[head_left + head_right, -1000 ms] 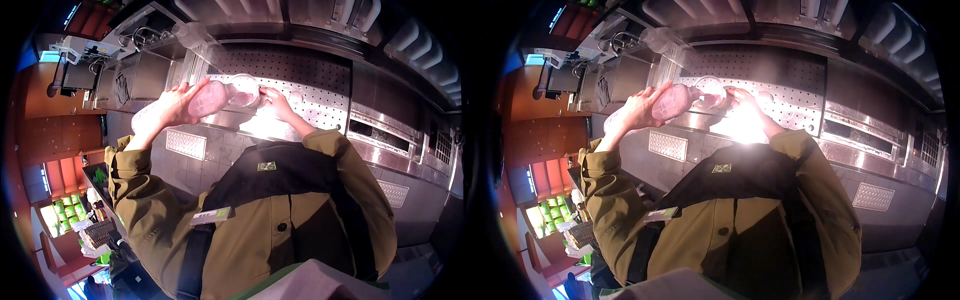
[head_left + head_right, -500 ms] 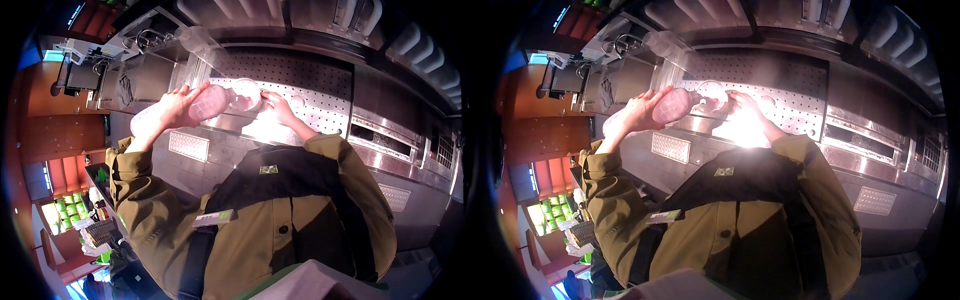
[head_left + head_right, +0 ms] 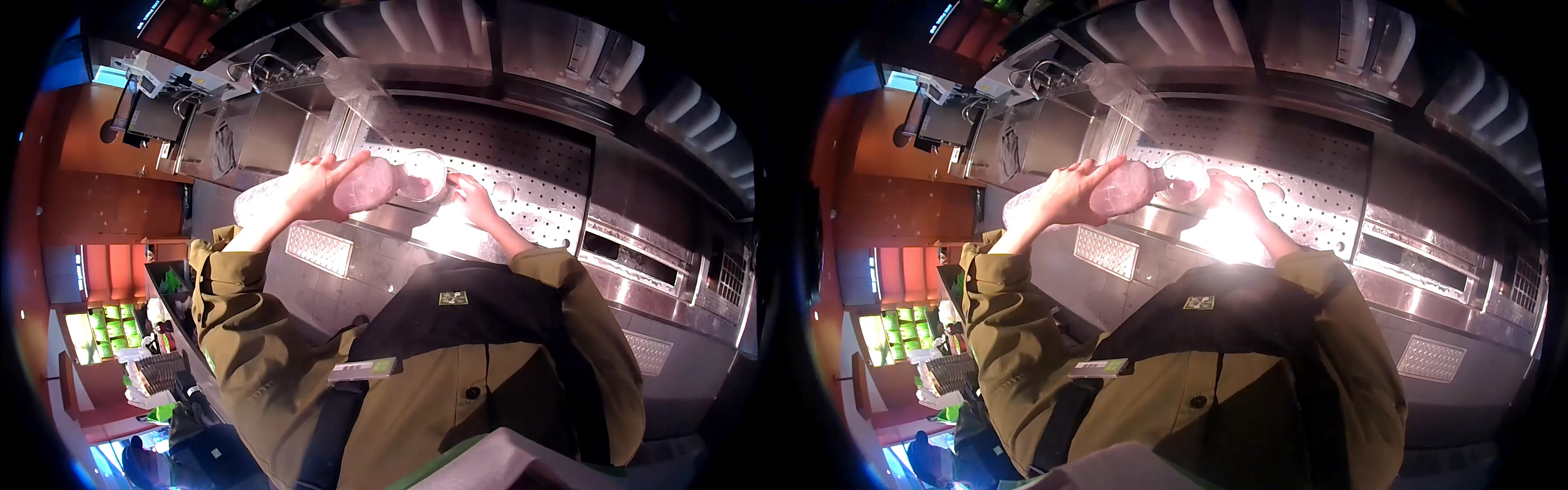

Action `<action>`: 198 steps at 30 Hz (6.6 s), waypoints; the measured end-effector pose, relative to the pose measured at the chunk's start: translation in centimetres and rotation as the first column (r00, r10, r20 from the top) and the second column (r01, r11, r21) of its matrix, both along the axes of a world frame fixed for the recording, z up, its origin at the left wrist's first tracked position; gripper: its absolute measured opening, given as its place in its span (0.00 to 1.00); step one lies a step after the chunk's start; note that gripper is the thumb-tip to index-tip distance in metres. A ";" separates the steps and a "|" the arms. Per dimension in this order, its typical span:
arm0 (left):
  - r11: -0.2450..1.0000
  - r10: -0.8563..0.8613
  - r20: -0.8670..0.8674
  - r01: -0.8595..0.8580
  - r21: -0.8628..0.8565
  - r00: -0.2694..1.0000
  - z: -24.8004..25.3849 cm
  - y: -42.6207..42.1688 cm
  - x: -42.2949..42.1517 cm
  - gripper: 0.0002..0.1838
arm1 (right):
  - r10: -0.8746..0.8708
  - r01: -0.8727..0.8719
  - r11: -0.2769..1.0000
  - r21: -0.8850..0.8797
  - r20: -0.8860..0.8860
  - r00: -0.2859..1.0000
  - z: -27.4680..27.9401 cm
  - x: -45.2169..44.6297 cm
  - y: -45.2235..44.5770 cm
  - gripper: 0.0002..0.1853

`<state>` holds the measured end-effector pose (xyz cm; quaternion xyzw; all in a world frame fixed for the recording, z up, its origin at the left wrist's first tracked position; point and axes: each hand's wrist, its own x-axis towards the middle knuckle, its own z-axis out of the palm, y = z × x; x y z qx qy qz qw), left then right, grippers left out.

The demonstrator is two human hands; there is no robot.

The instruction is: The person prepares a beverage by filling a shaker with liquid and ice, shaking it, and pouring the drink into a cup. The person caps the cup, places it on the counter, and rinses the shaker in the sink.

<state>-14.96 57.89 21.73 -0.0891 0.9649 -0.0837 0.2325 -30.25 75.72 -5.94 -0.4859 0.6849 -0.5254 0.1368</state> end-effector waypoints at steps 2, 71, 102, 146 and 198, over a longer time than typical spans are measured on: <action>1.000 -0.001 -0.001 0.002 0.012 1.000 0.1 0.1 -0.1 0.56 | 0.006 -0.006 1.000 0.012 0.043 0.999 -1.2 -0.2 -0.2 0.21; 0.789 0.452 -0.445 -0.115 0.603 0.773 -7.9 3.1 2.3 0.57 | -0.056 0.258 0.944 -0.205 0.671 0.739 12.0 2.0 -5.2 0.19; 0.930 0.200 -0.422 -0.035 0.366 0.884 -5.9 0.7 1.9 0.57 | -0.062 0.362 0.924 -0.123 0.886 0.459 6.7 -0.6 -5.7 0.22; 0.947 0.172 -0.384 -0.046 0.317 0.907 -4.8 1.3 1.1 0.56 | -0.044 0.322 0.941 -0.104 0.905 0.423 8.1 -0.4 -4.9 0.24; 0.963 0.132 -0.372 -0.030 0.268 0.919 -4.5 0.2 1.0 0.56 | -0.001 0.289 0.945 -0.151 0.884 0.467 8.1 -0.2 -4.9 0.26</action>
